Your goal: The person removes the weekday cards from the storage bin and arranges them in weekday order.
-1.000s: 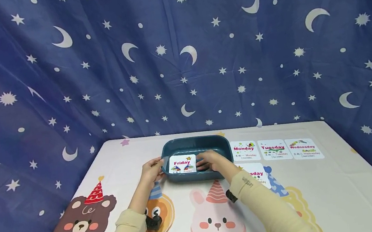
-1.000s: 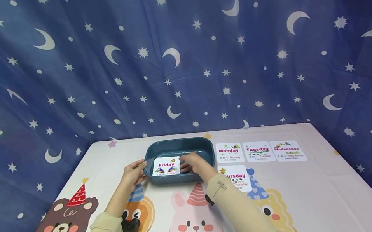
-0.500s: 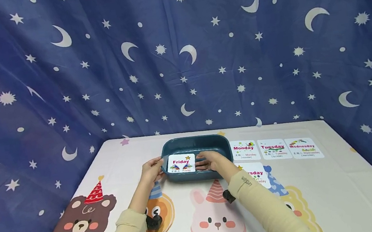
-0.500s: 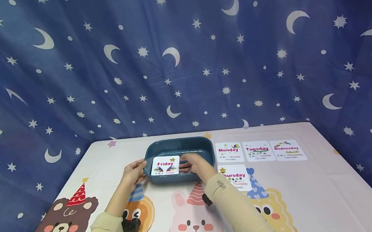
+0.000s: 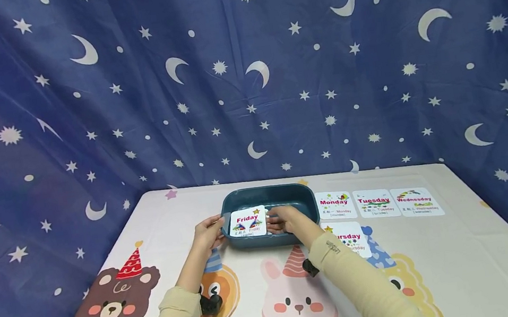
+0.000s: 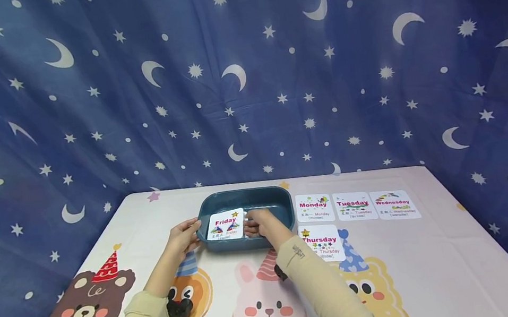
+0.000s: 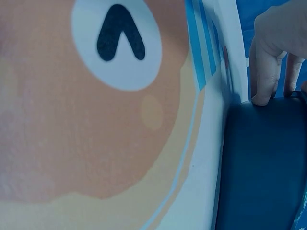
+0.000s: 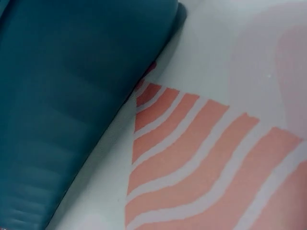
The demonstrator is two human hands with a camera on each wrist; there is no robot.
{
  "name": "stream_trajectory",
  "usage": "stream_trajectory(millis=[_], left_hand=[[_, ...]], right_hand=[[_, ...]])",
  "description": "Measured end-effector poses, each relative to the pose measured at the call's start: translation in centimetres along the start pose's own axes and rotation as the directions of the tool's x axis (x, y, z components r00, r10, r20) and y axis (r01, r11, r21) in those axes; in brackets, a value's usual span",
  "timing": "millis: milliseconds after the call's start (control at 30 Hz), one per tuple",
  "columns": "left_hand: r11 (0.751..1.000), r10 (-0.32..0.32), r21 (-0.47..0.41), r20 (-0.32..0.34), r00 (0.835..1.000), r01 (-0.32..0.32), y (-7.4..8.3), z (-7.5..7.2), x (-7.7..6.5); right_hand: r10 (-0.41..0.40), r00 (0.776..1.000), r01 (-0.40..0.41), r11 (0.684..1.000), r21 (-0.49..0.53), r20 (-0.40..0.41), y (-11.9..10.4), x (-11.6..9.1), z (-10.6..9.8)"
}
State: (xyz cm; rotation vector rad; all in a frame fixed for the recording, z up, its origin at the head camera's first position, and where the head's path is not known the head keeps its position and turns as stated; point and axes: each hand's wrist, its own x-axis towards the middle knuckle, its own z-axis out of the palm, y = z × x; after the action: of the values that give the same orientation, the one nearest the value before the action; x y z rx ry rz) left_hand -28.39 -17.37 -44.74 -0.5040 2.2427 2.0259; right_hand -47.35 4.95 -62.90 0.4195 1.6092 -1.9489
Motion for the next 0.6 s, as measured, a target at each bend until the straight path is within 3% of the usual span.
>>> stream_trajectory(millis=[100, 233, 300, 400, 467, 533, 567, 600], left_hand=[[1.000, -0.006, 0.003, -0.008, 1.000, 0.006, 0.0, 0.0, 0.0], [1.000, 0.001, 0.000, -0.002, 1.000, -0.001, 0.0, -0.1, 0.0], [1.000, 0.001, -0.005, 0.000, 1.000, -0.001, 0.0, -0.1, 0.0], [1.000, 0.004, -0.015, 0.004, 1.000, -0.004, 0.0, -0.1, 0.1], [1.000, 0.004, -0.017, 0.003, 1.000, -0.004, 0.0, -0.1, 0.1], [1.000, 0.006, -0.018, 0.005, 1.000, -0.006, 0.0, -0.1, 0.2], [1.000, 0.004, -0.018, 0.007, 1.000, -0.004, -0.1, -0.1, 0.2], [1.000, 0.002, -0.020, 0.007, 1.000, -0.002, -0.1, -0.1, 0.2]], right_hand=[[-0.015, 1.000, 0.015, 1.000, -0.005, -0.022, -1.0, -3.3, 1.5], [-0.031, 0.999, 0.031, 0.999, -0.019, -0.013, -1.8, -6.0, 2.8], [-0.040, 0.999, 0.040, 0.998, -0.055, -0.005, -1.7, -5.9, 3.1], [-0.071, 0.997, 0.069, 0.988, -0.137, -0.015, -0.5, -2.1, 3.0], [-0.088, 0.996, 0.085, 0.979, -0.184, -0.008, -0.1, -0.9, 3.2], [-0.103, 0.994, 0.094, 0.969, -0.230, -0.028, -0.1, -1.5, 3.9], [-0.120, 0.992, 0.108, 0.962, -0.252, -0.034, -0.7, -4.3, 4.7], [-0.119, 0.992, 0.104, 0.959, -0.263, -0.040, -1.0, -5.7, 5.2]])
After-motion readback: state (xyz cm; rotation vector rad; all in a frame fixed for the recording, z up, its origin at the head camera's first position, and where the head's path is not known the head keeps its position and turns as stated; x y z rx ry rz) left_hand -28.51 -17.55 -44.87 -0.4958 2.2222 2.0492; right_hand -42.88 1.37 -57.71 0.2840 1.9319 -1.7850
